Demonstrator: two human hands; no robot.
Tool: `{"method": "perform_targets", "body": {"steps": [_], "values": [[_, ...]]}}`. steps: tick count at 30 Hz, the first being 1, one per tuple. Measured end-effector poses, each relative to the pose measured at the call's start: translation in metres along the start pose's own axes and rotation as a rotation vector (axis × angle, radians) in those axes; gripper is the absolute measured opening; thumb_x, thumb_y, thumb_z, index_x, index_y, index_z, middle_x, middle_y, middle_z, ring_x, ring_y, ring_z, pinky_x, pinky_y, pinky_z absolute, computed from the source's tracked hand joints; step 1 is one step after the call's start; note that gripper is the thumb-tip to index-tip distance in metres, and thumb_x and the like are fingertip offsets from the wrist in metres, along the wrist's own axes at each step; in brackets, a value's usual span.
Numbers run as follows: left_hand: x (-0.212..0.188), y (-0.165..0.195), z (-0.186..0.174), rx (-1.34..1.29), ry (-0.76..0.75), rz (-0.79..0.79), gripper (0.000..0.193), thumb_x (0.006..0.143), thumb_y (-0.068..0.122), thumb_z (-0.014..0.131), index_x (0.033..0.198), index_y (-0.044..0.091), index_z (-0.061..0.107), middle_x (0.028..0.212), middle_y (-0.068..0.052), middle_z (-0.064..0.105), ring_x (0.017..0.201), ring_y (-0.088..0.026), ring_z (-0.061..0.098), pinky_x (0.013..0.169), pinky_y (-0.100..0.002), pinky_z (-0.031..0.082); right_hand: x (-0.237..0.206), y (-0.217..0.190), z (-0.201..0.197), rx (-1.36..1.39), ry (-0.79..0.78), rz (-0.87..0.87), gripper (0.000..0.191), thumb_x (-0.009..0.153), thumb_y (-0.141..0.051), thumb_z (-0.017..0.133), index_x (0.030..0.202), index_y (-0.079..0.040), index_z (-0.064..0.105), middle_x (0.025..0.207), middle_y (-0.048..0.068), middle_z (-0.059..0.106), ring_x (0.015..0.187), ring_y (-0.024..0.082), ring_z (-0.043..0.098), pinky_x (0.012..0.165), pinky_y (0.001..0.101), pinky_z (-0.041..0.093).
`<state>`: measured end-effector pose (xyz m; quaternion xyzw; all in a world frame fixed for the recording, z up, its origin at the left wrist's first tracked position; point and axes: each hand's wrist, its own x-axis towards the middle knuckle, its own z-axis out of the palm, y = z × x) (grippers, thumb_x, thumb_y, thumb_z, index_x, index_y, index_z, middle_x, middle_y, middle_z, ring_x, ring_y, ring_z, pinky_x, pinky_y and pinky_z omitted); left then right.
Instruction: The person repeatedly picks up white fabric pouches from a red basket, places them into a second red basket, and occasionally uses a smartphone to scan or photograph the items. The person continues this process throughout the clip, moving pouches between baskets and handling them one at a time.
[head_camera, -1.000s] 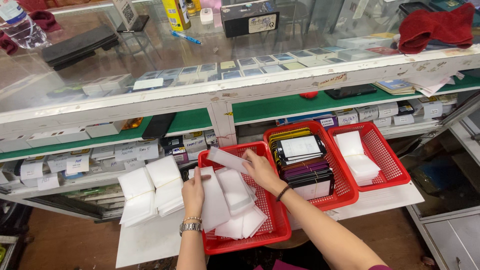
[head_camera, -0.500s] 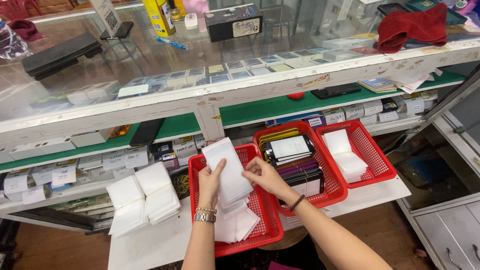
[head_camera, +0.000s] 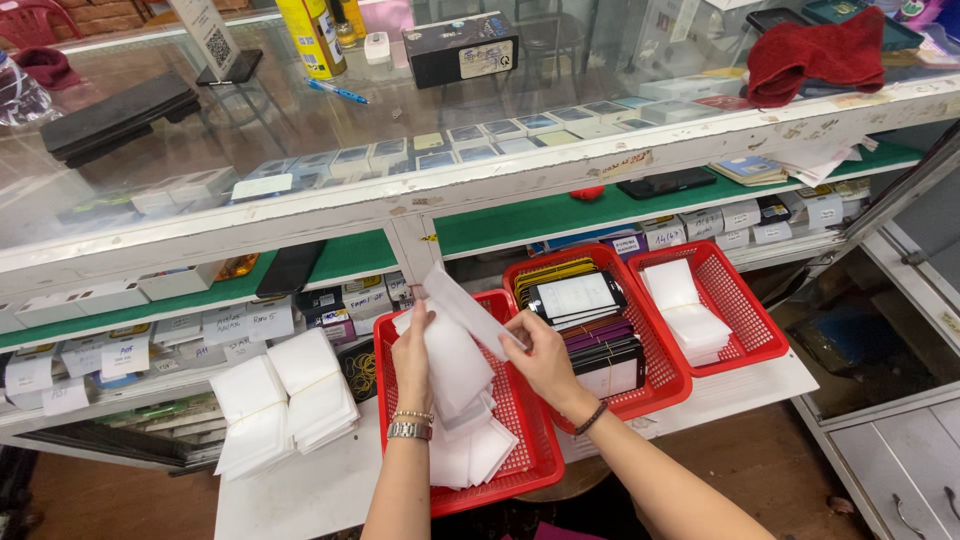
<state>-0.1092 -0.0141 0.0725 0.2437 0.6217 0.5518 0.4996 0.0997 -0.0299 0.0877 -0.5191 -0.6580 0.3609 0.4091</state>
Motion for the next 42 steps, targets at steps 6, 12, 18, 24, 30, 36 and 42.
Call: {"method": "perform_targets", "body": {"steps": [6, 12, 18, 24, 30, 36, 42], "values": [[0.025, -0.017, 0.003, -0.100, -0.080, 0.068, 0.043, 0.093, 0.032, 0.070, 0.109, -0.008, 0.073, 0.100, -0.012, 0.076, 0.085, -0.012, 0.068, 0.075, -0.026, 0.052, -0.016, -0.018, 0.002, -0.269, -0.122, -0.590, 0.033, 0.083, -0.028, 0.080, 0.101, -0.005, 0.065, 0.104, 0.009, 0.062, 0.093, 0.024, 0.060, 0.079, 0.0365, 0.052], [0.029, -0.027, 0.002, -0.146, -0.112, 0.081, 0.037, 0.092, 0.028, 0.071, 0.111, -0.005, 0.073, 0.106, -0.014, 0.078, 0.094, -0.014, 0.072, 0.085, -0.027, 0.055, -0.001, 0.017, 0.012, 0.139, -0.057, 0.116, 0.032, 0.086, -0.026, 0.076, 0.106, -0.006, 0.060, 0.094, 0.004, 0.071, 0.086, 0.014, 0.067, 0.079, 0.0297, 0.055], [0.020, -0.012, 0.004, -0.097, -0.146, 0.066, 0.036, 0.089, 0.027, 0.075, 0.108, -0.004, 0.075, 0.100, -0.013, 0.079, 0.085, -0.016, 0.073, 0.078, -0.029, 0.056, -0.007, 0.043, 0.005, 0.536, -0.461, 0.439, 0.019, 0.096, -0.023, 0.069, 0.100, -0.005, 0.066, 0.092, 0.002, 0.071, 0.083, 0.010, 0.065, 0.076, 0.0259, 0.055], [0.017, -0.019, 0.015, -0.070, -0.228, 0.141, 0.032, 0.088, 0.025, 0.077, 0.105, -0.002, 0.076, 0.098, -0.010, 0.079, 0.080, -0.012, 0.071, 0.072, -0.026, 0.056, -0.011, 0.054, 0.006, 0.603, -0.290, 0.383, 0.016, 0.094, -0.018, 0.070, 0.096, -0.003, 0.065, 0.090, 0.001, 0.069, 0.085, 0.009, 0.069, 0.080, 0.0279, 0.062], [-0.004, -0.036, 0.017, -0.042, -0.265, 0.118, 0.032, 0.090, 0.029, 0.075, 0.102, 0.000, 0.077, 0.094, -0.007, 0.080, 0.077, -0.010, 0.070, 0.070, -0.026, 0.055, -0.009, 0.056, -0.002, 0.590, -0.313, 0.342, 0.016, 0.095, -0.017, 0.070, 0.096, -0.002, 0.066, 0.092, 0.003, 0.070, 0.085, 0.009, 0.069, 0.080, 0.0274, 0.063], [-0.022, -0.029, 0.011, 0.391, -0.329, 0.300, 0.033, 0.090, 0.031, 0.078, 0.089, -0.002, 0.080, 0.075, -0.010, 0.074, 0.063, -0.009, 0.060, 0.057, -0.029, 0.048, 0.018, 0.008, -0.028, 0.148, -0.170, 0.021, 0.027, 0.093, -0.023, 0.069, 0.113, -0.006, 0.067, 0.101, 0.000, 0.071, 0.092, 0.013, 0.067, 0.084, 0.0293, 0.056], [-0.028, -0.013, 0.014, 0.552, -0.517, 0.371, 0.030, 0.088, 0.030, 0.076, 0.089, 0.000, 0.080, 0.070, -0.004, 0.077, 0.058, -0.007, 0.067, 0.053, -0.026, 0.052, 0.057, -0.026, -0.051, -0.266, -0.298, -0.591, 0.015, 0.091, -0.020, 0.074, 0.100, -0.009, 0.073, 0.099, 0.006, 0.068, 0.098, 0.021, 0.064, 0.085, 0.0332, 0.052]]}}
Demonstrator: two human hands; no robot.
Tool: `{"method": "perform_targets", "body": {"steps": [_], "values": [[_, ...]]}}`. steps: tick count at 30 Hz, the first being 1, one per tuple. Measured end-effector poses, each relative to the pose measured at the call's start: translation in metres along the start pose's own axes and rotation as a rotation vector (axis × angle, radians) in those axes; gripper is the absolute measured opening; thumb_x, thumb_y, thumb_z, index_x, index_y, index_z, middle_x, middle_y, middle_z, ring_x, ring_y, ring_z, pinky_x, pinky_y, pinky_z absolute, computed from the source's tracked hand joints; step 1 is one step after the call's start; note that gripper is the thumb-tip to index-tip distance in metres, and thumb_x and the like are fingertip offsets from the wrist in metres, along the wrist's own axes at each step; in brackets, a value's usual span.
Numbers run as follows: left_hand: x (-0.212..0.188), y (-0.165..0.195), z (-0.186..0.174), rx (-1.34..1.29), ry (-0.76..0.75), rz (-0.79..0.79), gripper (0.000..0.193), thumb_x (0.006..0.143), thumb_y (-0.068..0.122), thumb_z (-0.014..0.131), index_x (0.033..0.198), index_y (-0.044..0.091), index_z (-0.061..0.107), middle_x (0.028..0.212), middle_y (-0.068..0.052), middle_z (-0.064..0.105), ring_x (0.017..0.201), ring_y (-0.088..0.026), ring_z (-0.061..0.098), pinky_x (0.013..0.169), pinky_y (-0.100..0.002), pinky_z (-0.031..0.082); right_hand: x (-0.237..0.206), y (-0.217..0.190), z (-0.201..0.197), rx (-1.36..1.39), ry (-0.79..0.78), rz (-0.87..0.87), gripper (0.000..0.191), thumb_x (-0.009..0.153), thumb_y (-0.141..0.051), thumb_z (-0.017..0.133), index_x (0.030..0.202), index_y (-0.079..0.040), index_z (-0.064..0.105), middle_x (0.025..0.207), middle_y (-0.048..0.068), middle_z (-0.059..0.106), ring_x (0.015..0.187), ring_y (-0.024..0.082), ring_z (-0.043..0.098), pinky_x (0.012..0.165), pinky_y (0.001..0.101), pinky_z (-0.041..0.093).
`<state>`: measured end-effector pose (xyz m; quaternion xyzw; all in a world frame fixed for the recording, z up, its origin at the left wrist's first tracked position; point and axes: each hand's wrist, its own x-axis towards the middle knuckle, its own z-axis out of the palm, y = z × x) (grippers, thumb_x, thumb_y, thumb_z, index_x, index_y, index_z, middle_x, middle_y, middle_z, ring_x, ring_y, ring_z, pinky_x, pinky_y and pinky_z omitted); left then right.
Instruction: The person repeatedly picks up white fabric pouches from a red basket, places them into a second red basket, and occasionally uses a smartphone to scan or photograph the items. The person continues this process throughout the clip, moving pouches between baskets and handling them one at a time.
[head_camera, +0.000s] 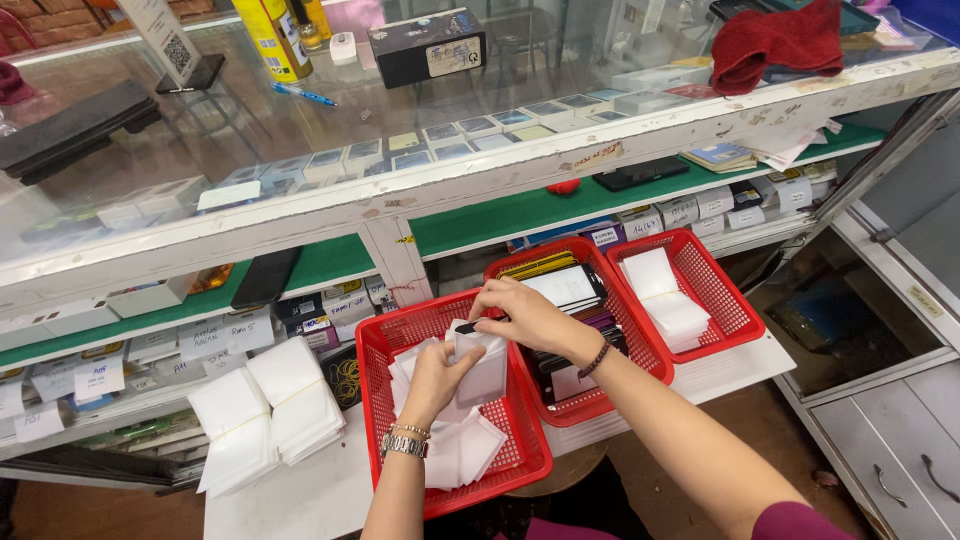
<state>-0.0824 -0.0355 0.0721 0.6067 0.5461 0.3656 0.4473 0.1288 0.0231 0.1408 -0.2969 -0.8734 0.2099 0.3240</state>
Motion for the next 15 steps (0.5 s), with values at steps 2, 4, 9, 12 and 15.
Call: {"method": "perform_targets", "body": {"steps": [2, 4, 9, 12, 15], "values": [[-0.004, 0.002, -0.003, -0.035, -0.054, -0.059, 0.030, 0.087, 0.030, 0.077, 0.091, 0.000, 0.080, 0.072, -0.005, 0.077, 0.058, -0.008, 0.066, 0.053, -0.026, 0.053, 0.007, 0.013, -0.004, 0.114, -0.160, 0.188, 0.017, 0.090, -0.018, 0.072, 0.098, -0.003, 0.071, 0.096, 0.005, 0.068, 0.092, 0.015, 0.066, 0.079, 0.0297, 0.054], [-0.010, 0.001, -0.005, -0.119, -0.113, -0.108, 0.031, 0.086, 0.028, 0.079, 0.095, -0.001, 0.081, 0.075, -0.006, 0.077, 0.059, -0.009, 0.065, 0.054, -0.027, 0.053, 0.012, 0.033, -0.007, 0.340, -0.075, 0.379, 0.018, 0.093, -0.018, 0.070, 0.100, -0.002, 0.070, 0.095, 0.007, 0.070, 0.090, 0.015, 0.066, 0.079, 0.0305, 0.054], [-0.007, -0.003, -0.011, -0.124, -0.151, -0.222, 0.039, 0.087, 0.032, 0.077, 0.101, -0.004, 0.078, 0.081, -0.008, 0.079, 0.062, -0.011, 0.070, 0.056, -0.029, 0.057, 0.005, 0.092, -0.027, 0.554, 0.058, 0.687, 0.021, 0.096, -0.020, 0.067, 0.104, -0.001, 0.070, 0.102, 0.010, 0.073, 0.092, 0.014, 0.066, 0.081, 0.0291, 0.053], [0.001, -0.005, -0.026, -0.060, -0.169, -0.209, 0.039, 0.085, 0.032, 0.077, 0.103, -0.003, 0.076, 0.085, -0.008, 0.080, 0.065, -0.012, 0.074, 0.060, -0.029, 0.060, -0.012, 0.123, -0.048, 0.665, 0.336, 0.886, 0.024, 0.096, -0.021, 0.063, 0.112, -0.003, 0.068, 0.105, 0.007, 0.071, 0.091, 0.015, 0.065, 0.077, 0.0301, 0.053], [0.001, -0.010, -0.041, -0.071, -0.098, -0.290, 0.039, 0.084, 0.031, 0.077, 0.101, -0.004, 0.077, 0.084, -0.012, 0.080, 0.065, -0.016, 0.075, 0.061, -0.030, 0.060, -0.036, 0.146, -0.057, 0.637, 0.579, 0.988, 0.026, 0.097, -0.021, 0.063, 0.116, -0.003, 0.064, 0.104, 0.008, 0.069, 0.090, 0.017, 0.065, 0.073, 0.0343, 0.055]]}}
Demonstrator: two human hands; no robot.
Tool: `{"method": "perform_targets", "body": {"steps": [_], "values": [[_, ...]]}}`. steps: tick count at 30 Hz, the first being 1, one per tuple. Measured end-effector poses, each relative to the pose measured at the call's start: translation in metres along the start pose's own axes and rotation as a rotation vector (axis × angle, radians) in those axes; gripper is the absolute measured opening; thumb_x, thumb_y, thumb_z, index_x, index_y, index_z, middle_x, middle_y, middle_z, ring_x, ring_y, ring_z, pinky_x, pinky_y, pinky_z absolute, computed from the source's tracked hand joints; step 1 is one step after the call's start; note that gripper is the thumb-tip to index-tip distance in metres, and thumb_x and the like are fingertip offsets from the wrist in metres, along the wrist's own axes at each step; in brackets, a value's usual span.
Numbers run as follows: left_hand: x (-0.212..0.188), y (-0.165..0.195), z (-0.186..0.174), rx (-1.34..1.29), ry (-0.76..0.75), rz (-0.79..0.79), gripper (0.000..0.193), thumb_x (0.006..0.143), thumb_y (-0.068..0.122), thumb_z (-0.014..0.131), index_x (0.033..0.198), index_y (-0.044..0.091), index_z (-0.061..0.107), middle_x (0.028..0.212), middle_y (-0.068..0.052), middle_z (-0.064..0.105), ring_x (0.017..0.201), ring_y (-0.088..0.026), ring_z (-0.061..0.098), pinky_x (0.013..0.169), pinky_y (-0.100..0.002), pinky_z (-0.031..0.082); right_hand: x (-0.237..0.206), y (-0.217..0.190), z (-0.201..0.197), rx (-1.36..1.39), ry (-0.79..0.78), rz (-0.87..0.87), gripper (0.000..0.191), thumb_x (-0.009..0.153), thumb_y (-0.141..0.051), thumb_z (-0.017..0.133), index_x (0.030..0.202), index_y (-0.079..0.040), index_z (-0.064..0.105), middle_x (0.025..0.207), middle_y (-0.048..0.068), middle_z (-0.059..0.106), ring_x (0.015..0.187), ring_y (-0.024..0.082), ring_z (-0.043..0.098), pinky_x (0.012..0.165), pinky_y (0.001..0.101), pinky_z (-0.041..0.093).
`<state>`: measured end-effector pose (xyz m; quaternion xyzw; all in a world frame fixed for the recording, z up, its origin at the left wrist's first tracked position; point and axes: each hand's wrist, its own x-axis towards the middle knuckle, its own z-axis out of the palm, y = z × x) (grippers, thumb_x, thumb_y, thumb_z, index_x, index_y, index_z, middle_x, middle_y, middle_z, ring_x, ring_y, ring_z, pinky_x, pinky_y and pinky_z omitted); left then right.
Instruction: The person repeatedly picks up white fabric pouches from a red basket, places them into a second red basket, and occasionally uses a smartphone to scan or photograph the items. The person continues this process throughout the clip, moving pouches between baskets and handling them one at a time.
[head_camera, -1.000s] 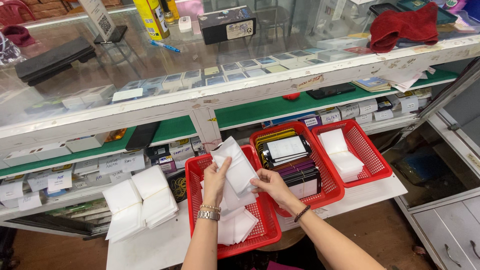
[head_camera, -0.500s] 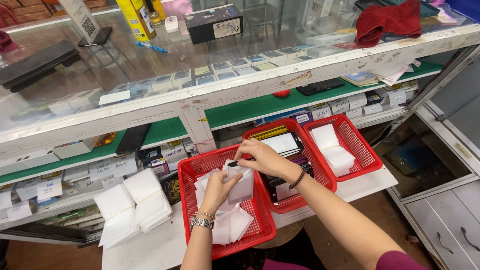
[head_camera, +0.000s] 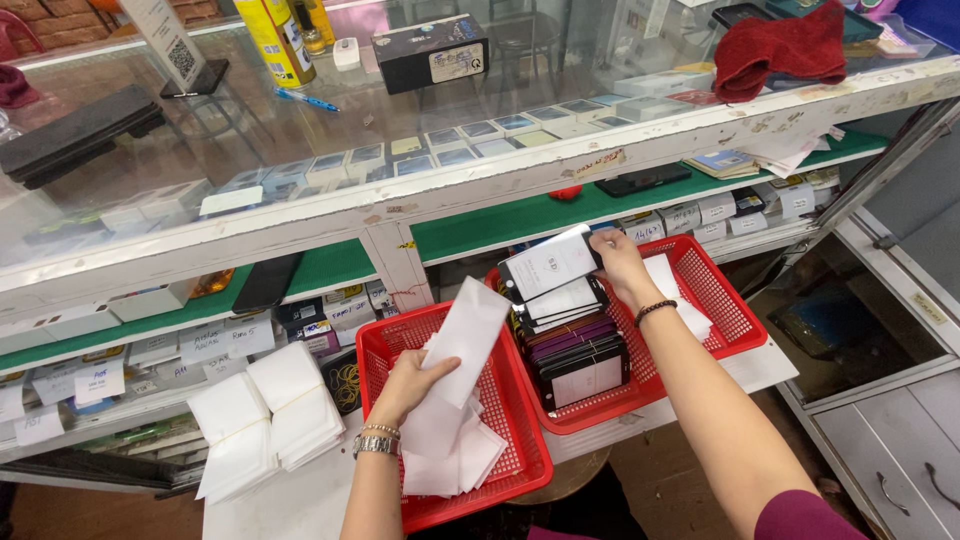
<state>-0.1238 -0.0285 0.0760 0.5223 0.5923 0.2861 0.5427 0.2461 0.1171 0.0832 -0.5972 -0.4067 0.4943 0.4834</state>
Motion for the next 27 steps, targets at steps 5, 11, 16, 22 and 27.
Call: {"method": "perform_targets", "body": {"steps": [5, 11, 16, 22, 27], "values": [[0.000, -0.010, -0.005, -0.125, 0.080, -0.041, 0.038, 0.085, 0.030, 0.077, 0.098, -0.006, 0.079, 0.084, -0.013, 0.081, 0.065, -0.016, 0.074, 0.061, -0.030, 0.058, -0.006, 0.041, -0.004, -0.052, 0.177, 0.021, 0.029, 0.095, -0.021, 0.068, 0.119, -0.003, 0.064, 0.104, 0.008, 0.070, 0.090, 0.020, 0.065, 0.073, 0.0368, 0.054], [-0.003, -0.013, -0.008, -0.131, 0.163, -0.039, 0.036, 0.086, 0.030, 0.077, 0.095, -0.005, 0.080, 0.081, -0.013, 0.081, 0.063, -0.016, 0.074, 0.059, -0.030, 0.058, -0.038, 0.046, 0.025, -0.722, 0.303, -0.534, 0.039, 0.088, -0.015, 0.073, 0.122, 0.001, 0.062, 0.125, 0.022, 0.060, 0.117, 0.037, 0.055, 0.101, 0.0464, 0.046], [-0.003, -0.009, -0.001, -0.195, 0.129, 0.014, 0.036, 0.086, 0.030, 0.076, 0.094, -0.005, 0.079, 0.081, -0.013, 0.081, 0.061, -0.015, 0.074, 0.057, -0.030, 0.059, -0.070, 0.033, 0.095, -0.758, 0.120, -0.571, 0.037, 0.094, -0.026, 0.070, 0.121, -0.001, 0.064, 0.133, 0.021, 0.059, 0.129, 0.036, 0.047, 0.110, 0.0471, 0.034], [-0.007, -0.015, 0.006, -0.116, 0.132, 0.036, 0.044, 0.085, 0.038, 0.076, 0.106, -0.002, 0.079, 0.092, -0.012, 0.081, 0.076, -0.014, 0.072, 0.069, -0.028, 0.057, -0.070, 0.035, 0.146, 0.169, -0.497, 0.144, 0.042, 0.094, -0.023, 0.066, 0.128, 0.000, 0.058, 0.118, 0.011, 0.069, 0.108, 0.019, 0.067, 0.093, 0.0340, 0.056], [-0.007, -0.036, -0.016, -0.377, 0.326, -0.133, 0.054, 0.094, 0.050, 0.063, 0.111, 0.001, 0.077, 0.099, -0.015, 0.080, 0.083, -0.019, 0.077, 0.075, -0.028, 0.058, -0.086, 0.028, 0.167, 0.098, -0.551, 0.025, 0.040, 0.091, -0.016, 0.068, 0.125, 0.000, 0.055, 0.113, 0.014, 0.071, 0.100, 0.020, 0.069, 0.085, 0.0342, 0.057]]}}
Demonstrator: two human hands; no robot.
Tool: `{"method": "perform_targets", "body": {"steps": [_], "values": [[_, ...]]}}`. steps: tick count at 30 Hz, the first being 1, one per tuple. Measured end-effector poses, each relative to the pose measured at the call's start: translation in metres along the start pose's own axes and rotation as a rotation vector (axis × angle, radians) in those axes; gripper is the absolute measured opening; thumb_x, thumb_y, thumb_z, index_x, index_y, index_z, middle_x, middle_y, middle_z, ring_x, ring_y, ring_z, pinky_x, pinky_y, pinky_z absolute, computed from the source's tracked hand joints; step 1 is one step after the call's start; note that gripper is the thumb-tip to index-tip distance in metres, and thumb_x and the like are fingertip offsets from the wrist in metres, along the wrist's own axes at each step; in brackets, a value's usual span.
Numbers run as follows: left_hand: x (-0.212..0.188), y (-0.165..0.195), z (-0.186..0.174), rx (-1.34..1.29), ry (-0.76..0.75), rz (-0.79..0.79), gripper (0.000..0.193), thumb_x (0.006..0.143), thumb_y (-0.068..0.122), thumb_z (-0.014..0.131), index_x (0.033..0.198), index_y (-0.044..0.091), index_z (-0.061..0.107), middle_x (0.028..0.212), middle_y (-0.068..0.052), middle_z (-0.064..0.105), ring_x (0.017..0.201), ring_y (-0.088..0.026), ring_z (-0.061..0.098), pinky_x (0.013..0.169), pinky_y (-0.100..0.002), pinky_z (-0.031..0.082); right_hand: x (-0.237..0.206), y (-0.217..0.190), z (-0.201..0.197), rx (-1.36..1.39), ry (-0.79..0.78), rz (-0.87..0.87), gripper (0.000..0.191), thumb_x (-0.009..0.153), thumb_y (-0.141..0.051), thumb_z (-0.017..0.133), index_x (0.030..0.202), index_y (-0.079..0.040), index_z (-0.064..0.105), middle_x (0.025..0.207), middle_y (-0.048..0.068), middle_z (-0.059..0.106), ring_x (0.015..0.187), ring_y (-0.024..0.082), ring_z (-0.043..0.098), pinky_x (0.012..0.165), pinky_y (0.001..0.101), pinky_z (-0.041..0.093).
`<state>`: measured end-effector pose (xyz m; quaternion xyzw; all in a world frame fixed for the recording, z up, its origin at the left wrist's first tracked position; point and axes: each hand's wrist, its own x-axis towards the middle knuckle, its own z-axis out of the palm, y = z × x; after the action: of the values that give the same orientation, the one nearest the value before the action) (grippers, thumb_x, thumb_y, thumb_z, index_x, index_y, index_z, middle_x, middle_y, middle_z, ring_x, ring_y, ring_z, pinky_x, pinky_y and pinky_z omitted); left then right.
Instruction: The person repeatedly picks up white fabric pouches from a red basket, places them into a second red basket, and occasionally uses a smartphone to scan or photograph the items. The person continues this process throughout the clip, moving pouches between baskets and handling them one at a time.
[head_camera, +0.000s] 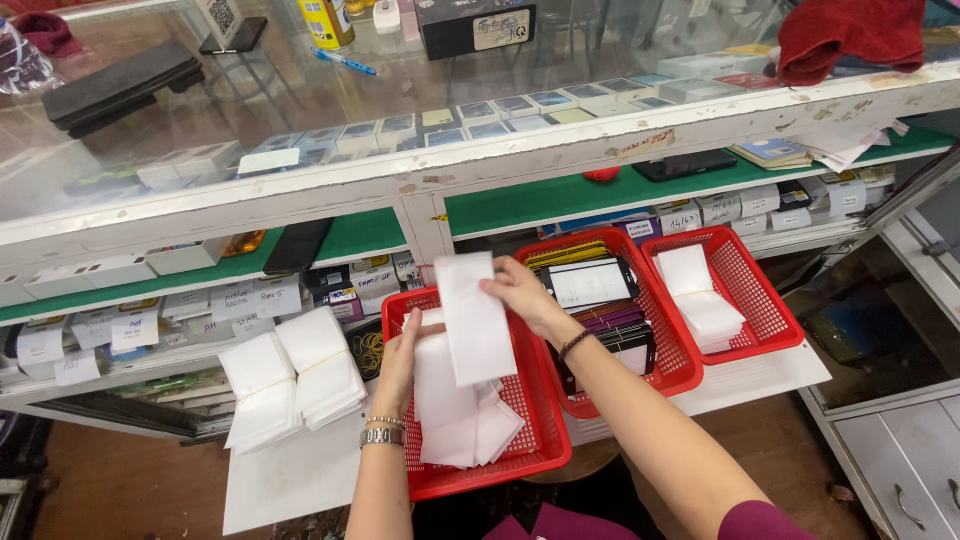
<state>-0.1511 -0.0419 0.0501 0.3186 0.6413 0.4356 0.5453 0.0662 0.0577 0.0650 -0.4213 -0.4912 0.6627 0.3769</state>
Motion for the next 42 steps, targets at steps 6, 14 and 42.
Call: {"method": "perform_targets", "body": {"steps": [6, 14, 42], "values": [[-0.005, -0.011, -0.002, 0.230, 0.392, 0.391, 0.038, 0.089, 0.024, 0.075, 0.115, -0.003, 0.073, 0.106, -0.020, 0.080, 0.092, -0.027, 0.077, 0.084, -0.036, 0.058, -0.006, 0.034, 0.046, -0.472, 0.005, -0.245, 0.045, 0.090, -0.018, 0.072, 0.127, -0.001, 0.055, 0.114, 0.018, 0.068, 0.101, 0.025, 0.067, 0.091, 0.0364, 0.056], [-0.041, 0.014, -0.019, 0.392, 0.537, 0.256, 0.073, 0.094, 0.004, 0.059, 0.159, 0.023, 0.034, 0.111, -0.024, 0.071, 0.093, -0.035, 0.072, 0.087, -0.043, 0.054, -0.042, 0.078, 0.070, -1.269, -0.070, 0.161, 0.109, 0.071, -0.034, 0.089, 0.151, 0.006, 0.028, 0.147, 0.028, 0.037, 0.139, 0.044, 0.038, 0.112, 0.0489, 0.039], [-0.012, 0.048, -0.003, 0.748, -0.107, 0.452, 0.047, 0.086, 0.045, 0.084, 0.111, 0.006, 0.077, 0.105, -0.020, 0.075, 0.096, -0.028, 0.071, 0.088, -0.040, 0.053, -0.021, -0.058, 0.018, -1.137, -0.633, -0.212, 0.023, 0.077, -0.016, 0.079, 0.097, -0.007, 0.073, 0.089, 0.011, 0.078, 0.087, 0.024, 0.075, 0.080, 0.0374, 0.057]]}}
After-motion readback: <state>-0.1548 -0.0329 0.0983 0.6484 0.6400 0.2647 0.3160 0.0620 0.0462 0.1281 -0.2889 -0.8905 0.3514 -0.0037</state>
